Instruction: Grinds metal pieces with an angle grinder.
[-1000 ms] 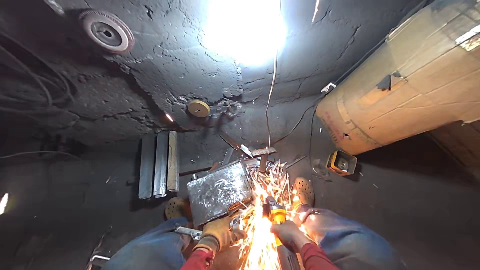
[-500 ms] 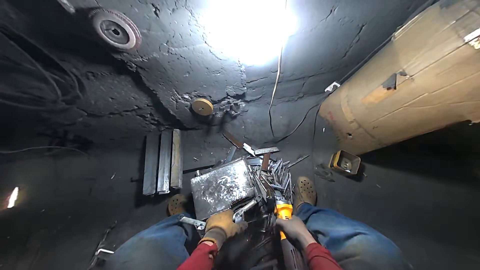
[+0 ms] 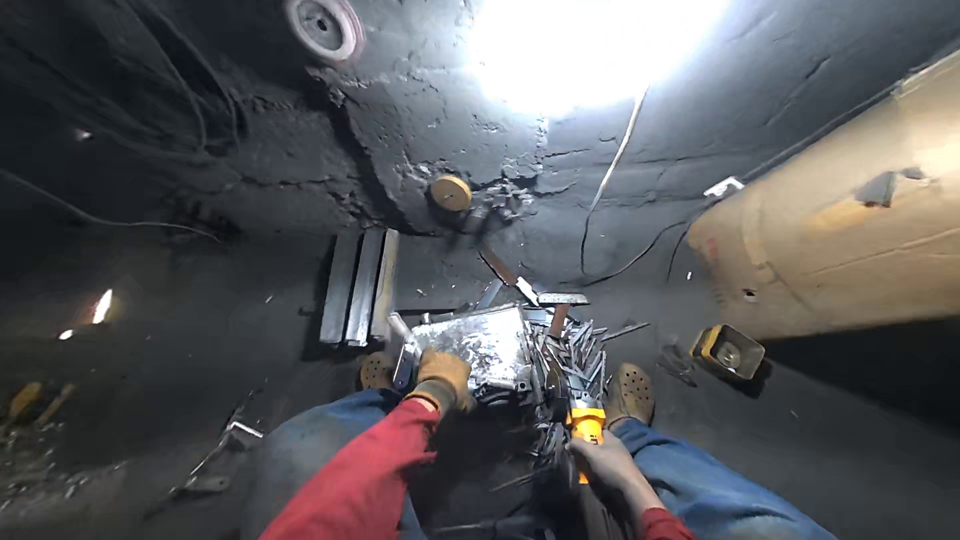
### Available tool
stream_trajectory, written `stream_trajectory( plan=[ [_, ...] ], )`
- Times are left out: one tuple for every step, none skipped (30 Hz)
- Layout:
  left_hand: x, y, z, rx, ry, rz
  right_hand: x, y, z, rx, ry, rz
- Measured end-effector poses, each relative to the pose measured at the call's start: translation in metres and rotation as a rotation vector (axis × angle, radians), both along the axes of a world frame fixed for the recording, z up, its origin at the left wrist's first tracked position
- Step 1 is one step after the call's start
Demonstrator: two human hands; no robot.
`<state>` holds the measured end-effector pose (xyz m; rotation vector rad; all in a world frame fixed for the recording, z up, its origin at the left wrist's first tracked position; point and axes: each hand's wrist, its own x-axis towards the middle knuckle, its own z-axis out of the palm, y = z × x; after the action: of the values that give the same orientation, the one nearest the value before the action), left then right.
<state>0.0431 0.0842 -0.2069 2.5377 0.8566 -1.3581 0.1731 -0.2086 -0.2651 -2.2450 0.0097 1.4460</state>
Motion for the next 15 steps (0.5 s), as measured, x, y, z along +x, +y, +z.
stream_trajectory(
  plan=[
    [-0.001,0.012,0.001,0.029,-0.016,-0.063,-0.003,0.003,-0.002,0.025,-0.001,0.024],
    [-0.002,0.023,0.001,0.050,-0.028,-0.125,-0.004,0.006,-0.001,0.035,0.006,0.059],
    [-0.003,0.034,-0.001,0.066,-0.040,-0.193,-0.006,0.008,0.000,0.040,0.014,0.100],
    [-0.004,0.045,-0.005,0.074,-0.053,-0.251,-0.008,0.011,0.001,0.042,0.016,0.138],
    [-0.004,0.054,-0.009,0.072,-0.063,-0.295,-0.010,0.014,0.001,0.047,0.019,0.167],
    [-0.003,0.061,-0.014,0.070,-0.061,-0.333,-0.012,0.015,-0.001,0.045,0.021,0.193],
    [-0.002,0.066,-0.019,0.073,-0.067,-0.359,-0.014,0.016,-0.002,0.041,0.026,0.213],
    [-0.001,0.070,-0.023,0.076,-0.076,-0.375,-0.017,0.017,-0.004,0.031,0.032,0.231],
    [0.001,0.073,-0.026,0.069,-0.084,-0.384,-0.019,0.018,-0.006,0.022,0.039,0.248],
    [0.003,0.075,-0.028,0.059,-0.087,-0.390,-0.021,0.019,-0.006,0.014,0.049,0.257],
    [0.005,0.076,-0.030,0.055,-0.090,-0.401,-0.022,0.020,-0.006,0.006,0.056,0.266],
    [0.005,0.078,-0.032,0.051,-0.095,-0.404,-0.023,0.022,-0.007,-0.005,0.065,0.276],
    [0.006,0.078,-0.034,0.048,-0.095,-0.408,-0.023,0.024,-0.007,-0.015,0.073,0.290],
    [0.006,0.080,-0.036,0.044,-0.098,-0.413,-0.023,0.026,-0.007,-0.026,0.075,0.303],
    [0.006,0.081,-0.038,0.039,-0.106,-0.415,-0.023,0.029,-0.007,-0.037,0.079,0.314]
  ],
)
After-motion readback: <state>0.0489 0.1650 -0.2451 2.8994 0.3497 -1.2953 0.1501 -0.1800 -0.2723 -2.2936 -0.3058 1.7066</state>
